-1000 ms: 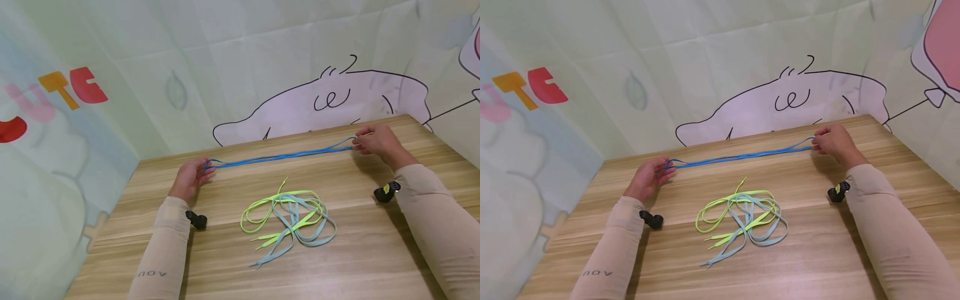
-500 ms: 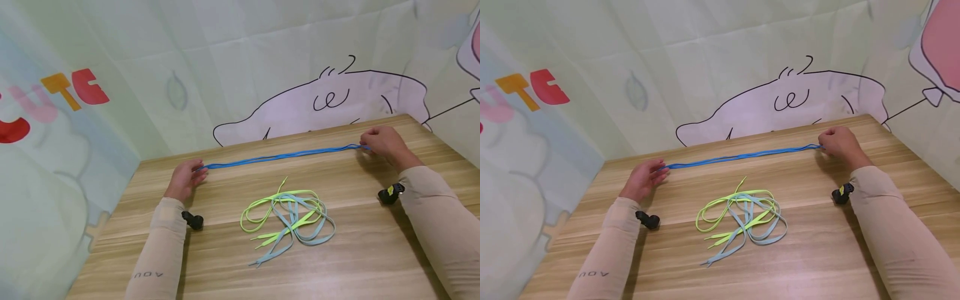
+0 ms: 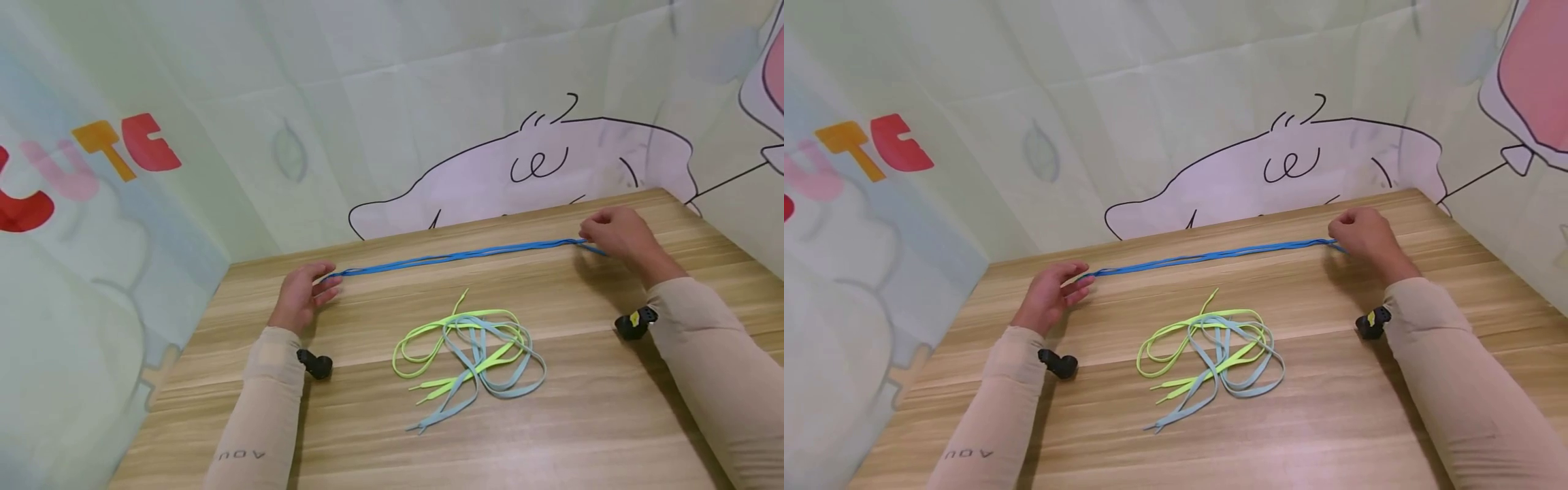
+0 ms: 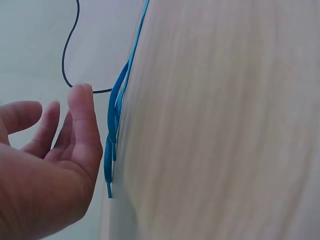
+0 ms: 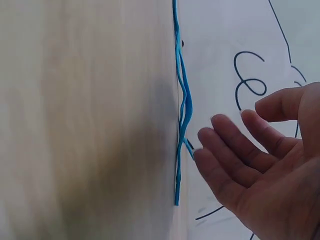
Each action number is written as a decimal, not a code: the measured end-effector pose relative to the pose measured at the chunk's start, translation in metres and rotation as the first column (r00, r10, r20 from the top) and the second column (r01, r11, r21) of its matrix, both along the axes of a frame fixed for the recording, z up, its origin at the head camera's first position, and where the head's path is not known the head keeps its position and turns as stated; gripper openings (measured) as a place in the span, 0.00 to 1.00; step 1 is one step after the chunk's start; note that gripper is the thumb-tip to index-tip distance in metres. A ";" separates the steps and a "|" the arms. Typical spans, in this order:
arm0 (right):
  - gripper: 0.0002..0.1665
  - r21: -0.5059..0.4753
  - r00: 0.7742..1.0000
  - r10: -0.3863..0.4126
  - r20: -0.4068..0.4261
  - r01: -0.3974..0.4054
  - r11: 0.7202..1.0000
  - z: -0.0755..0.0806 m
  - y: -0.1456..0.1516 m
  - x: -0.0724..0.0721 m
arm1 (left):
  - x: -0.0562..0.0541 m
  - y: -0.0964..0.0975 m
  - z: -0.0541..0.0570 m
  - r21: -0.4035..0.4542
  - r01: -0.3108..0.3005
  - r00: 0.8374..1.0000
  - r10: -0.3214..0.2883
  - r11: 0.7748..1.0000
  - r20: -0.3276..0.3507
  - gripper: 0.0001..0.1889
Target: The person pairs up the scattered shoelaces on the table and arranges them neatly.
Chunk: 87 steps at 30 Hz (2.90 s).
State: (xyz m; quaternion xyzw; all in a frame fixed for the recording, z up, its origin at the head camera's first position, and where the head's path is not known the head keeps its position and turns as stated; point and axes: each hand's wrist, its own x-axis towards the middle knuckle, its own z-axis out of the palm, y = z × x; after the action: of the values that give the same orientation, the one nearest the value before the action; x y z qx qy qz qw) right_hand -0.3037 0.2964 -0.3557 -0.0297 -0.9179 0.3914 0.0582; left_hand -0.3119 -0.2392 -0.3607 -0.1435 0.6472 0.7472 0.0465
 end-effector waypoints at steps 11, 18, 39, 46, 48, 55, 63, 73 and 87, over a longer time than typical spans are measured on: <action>0.21 -0.024 0.989 0.142 0.039 -0.141 0.990 0.001 -0.023 0.003 | 0.004 0.012 -0.003 -0.062 0.106 0.994 -0.107 0.992 -0.023 0.23; 0.19 0.002 0.977 0.207 0.053 -0.208 0.978 0.005 -0.041 0.006 | 0.006 0.022 -0.001 -0.088 0.132 0.990 -0.135 0.987 -0.032 0.23; 0.16 0.095 0.938 0.343 0.037 -0.345 0.934 0.020 -0.083 0.023 | 0.016 0.048 0.006 -0.277 0.271 0.949 -0.304 0.922 -0.081 0.21; 0.14 0.102 0.924 0.382 0.026 -0.382 0.918 0.020 -0.096 0.029 | 0.019 0.060 0.004 -0.291 0.300 0.939 -0.336 0.908 -0.080 0.20; 0.14 0.099 0.919 0.393 0.029 -0.394 0.914 0.020 -0.099 0.031 | 0.020 0.064 0.003 -0.284 0.307 0.937 -0.341 0.908 -0.077 0.20; 0.13 0.124 0.901 0.432 0.030 -0.432 0.893 0.017 -0.111 0.037 | 0.024 0.073 0.003 -0.275 0.313 0.937 -0.342 0.909 -0.067 0.21; 0.15 0.093 0.862 0.504 0.062 -0.508 0.857 0.020 -0.124 0.043 | 0.027 0.080 0.003 -0.292 0.327 0.927 -0.365 0.899 -0.089 0.20; 0.12 0.126 0.834 0.540 0.111 -0.551 0.825 0.017 -0.137 0.047 | 0.031 0.093 0.004 -0.334 0.377 0.904 -0.422 0.864 -0.070 0.20; 0.15 0.184 0.805 0.570 0.163 -0.593 0.784 0.013 -0.136 0.052 | 0.035 0.108 0.006 -0.300 0.443 0.871 -0.485 0.845 -0.079 0.20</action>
State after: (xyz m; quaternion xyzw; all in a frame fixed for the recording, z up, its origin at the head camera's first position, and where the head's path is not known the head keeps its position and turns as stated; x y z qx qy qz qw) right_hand -0.2515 0.1599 -0.3423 0.2422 -0.9224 0.2811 -0.1076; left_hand -0.2771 -0.1314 -0.3548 0.0700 0.7606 0.6261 0.1566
